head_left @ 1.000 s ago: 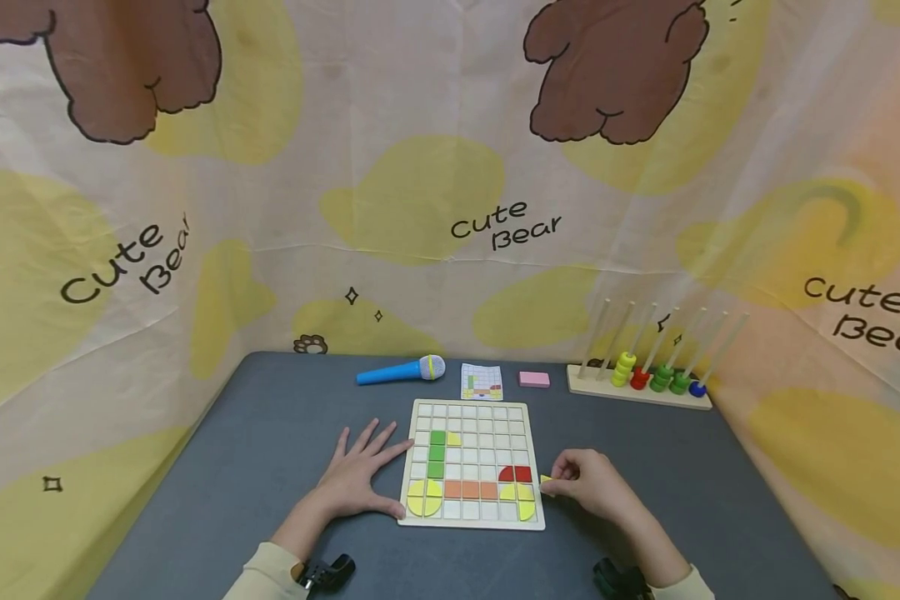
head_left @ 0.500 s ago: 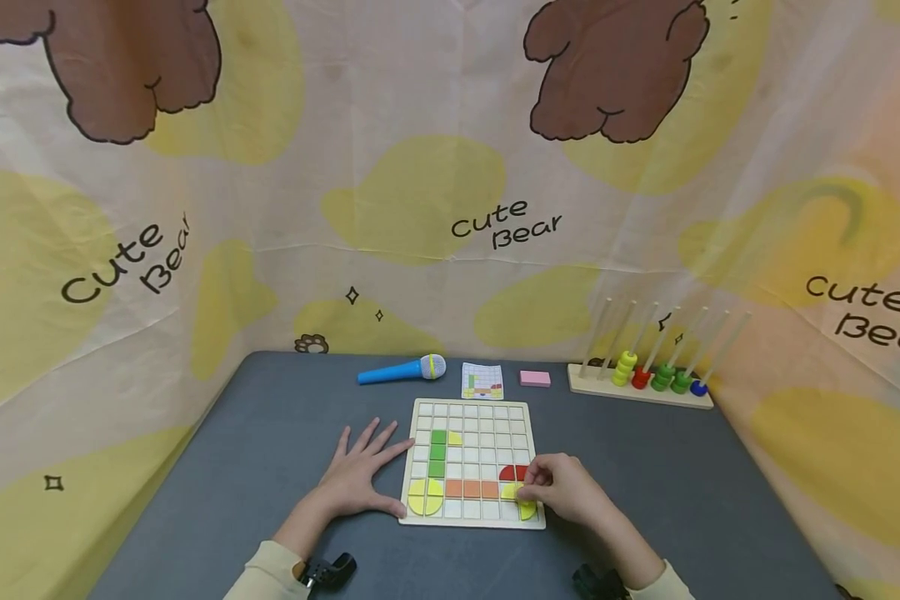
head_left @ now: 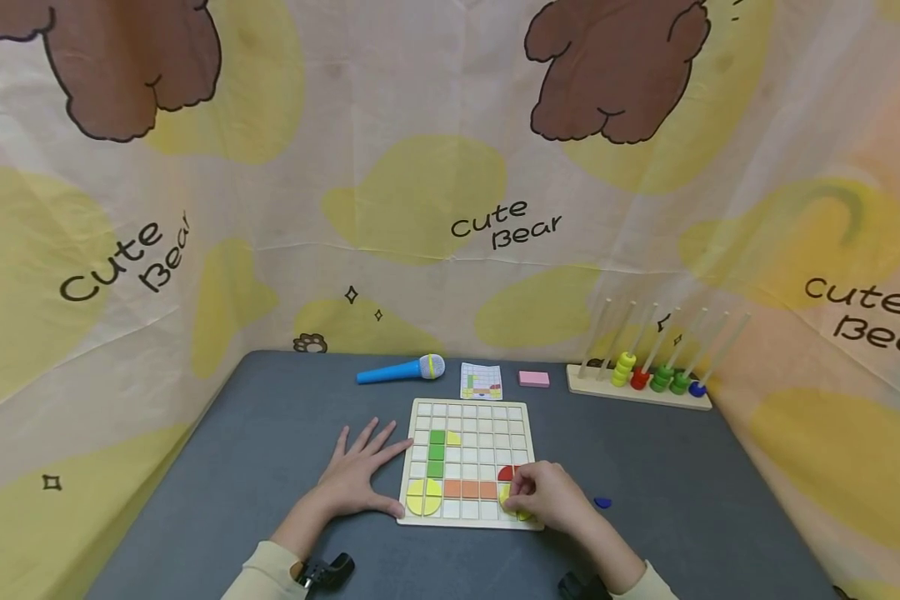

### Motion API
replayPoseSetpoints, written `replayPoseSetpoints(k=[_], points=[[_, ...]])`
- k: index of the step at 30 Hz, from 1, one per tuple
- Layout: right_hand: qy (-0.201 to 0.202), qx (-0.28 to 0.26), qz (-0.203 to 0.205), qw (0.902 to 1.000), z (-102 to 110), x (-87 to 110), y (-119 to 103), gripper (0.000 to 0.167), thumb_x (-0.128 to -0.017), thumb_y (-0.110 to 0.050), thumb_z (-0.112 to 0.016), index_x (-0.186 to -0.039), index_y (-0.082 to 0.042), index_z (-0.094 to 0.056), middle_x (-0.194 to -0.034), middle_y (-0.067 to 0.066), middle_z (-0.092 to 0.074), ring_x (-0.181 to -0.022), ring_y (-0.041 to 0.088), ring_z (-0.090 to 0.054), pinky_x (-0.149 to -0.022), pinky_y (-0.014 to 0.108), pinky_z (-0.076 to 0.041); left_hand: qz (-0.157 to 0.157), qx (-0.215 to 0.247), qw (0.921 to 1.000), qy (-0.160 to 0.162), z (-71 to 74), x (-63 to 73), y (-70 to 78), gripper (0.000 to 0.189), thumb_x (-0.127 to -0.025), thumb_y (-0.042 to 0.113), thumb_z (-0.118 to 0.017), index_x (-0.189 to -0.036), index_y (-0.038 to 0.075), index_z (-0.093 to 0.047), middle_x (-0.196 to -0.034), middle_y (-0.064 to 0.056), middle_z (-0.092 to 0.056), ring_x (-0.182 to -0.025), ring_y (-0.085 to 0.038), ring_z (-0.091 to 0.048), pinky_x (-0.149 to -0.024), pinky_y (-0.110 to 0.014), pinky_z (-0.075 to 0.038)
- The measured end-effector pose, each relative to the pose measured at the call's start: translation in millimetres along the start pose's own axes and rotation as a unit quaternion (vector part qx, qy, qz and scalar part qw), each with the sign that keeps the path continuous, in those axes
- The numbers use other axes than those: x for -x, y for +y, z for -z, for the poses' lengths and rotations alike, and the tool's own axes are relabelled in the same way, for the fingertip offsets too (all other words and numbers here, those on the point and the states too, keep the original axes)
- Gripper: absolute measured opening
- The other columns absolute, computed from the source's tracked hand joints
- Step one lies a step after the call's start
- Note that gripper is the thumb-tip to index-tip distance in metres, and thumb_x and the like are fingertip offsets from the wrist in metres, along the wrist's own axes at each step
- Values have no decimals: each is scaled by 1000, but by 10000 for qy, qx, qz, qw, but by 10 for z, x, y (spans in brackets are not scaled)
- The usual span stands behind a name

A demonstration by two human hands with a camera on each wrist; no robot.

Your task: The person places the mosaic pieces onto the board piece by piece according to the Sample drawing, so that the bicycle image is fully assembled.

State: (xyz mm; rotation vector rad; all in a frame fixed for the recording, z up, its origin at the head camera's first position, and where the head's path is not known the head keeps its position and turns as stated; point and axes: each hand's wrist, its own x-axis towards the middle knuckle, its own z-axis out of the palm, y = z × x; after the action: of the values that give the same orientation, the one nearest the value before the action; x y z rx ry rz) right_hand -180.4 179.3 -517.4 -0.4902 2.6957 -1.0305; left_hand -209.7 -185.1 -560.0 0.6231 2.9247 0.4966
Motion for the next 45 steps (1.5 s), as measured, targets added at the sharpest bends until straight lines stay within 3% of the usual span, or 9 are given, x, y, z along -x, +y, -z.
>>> replayPoseSetpoints(k=[16, 22, 27, 32, 37, 45], points=[[-34, 234, -647, 9976, 38, -93, 54, 39, -67, -38, -94, -67, -18, -61, -60, -5, -53, -58, 14, -50, -49, 26, -32, 21, 25, 10000, -26, 2, -1, -12, 114, -58, 95, -62, -157, 48, -30, -170, 3, -17, -157, -36, -3, -116, -74, 7], [62, 248, -717, 9971, 84, -97, 55, 39, -68, -37, -94, -67, -17, -61, -61, -3, -53, -58, 14, -51, -50, 27, -33, 8, 63, 10000, -8, 1, -3, -11, 113, -58, 95, -62, -156, 48, -31, -170, 3, -17, -157, -35, -3, -116, -73, 7], [389, 106, -1083, 9933, 211, -33, 52, 30, -75, -28, -90, -70, -16, -63, -63, -1, -52, -60, 15, -50, -52, 26, -34, 7, -2, 10000, -21, -8, -8, -13, 114, -58, 96, -61, -157, 48, -30, -170, 3, -17, -157, -35, -3, -116, -74, 7], [682, 83, -1193, 9905, 369, 72, 150, 22, -78, -21, -88, -75, -16, -67, -67, -1, -55, -63, 15, -50, -54, 27, -37, 37, -10, 10000, -26, -11, -7, -22, 114, -57, 96, -61, -156, 49, -30, -170, 3, -17, -157, -35, -3, -116, -73, 7], [685, -11, -1144, 9911, 499, 187, 309, 16, -81, -18, -86, -84, -14, -70, -71, -2, -59, -65, 14, -52, -55, 26, -41, 28, 18, 10000, -28, -8, 3, -23, 114, -58, 95, -62, -156, 49, -30, -170, 3, -17, -157, -36, -4, -116, -73, 7], [673, 137, -1368, 9882, 697, 363, 522, 24, -77, -19, -89, -92, -12, -71, -79, -1, -61, -70, 16, -52, -60, 28, -43, 23, 10, 10000, 11, -26, 4, -18, 114, -58, 94, -63, -156, 47, -31, -170, 2, -18, -157, -37, -5, -116, -74, 5]])
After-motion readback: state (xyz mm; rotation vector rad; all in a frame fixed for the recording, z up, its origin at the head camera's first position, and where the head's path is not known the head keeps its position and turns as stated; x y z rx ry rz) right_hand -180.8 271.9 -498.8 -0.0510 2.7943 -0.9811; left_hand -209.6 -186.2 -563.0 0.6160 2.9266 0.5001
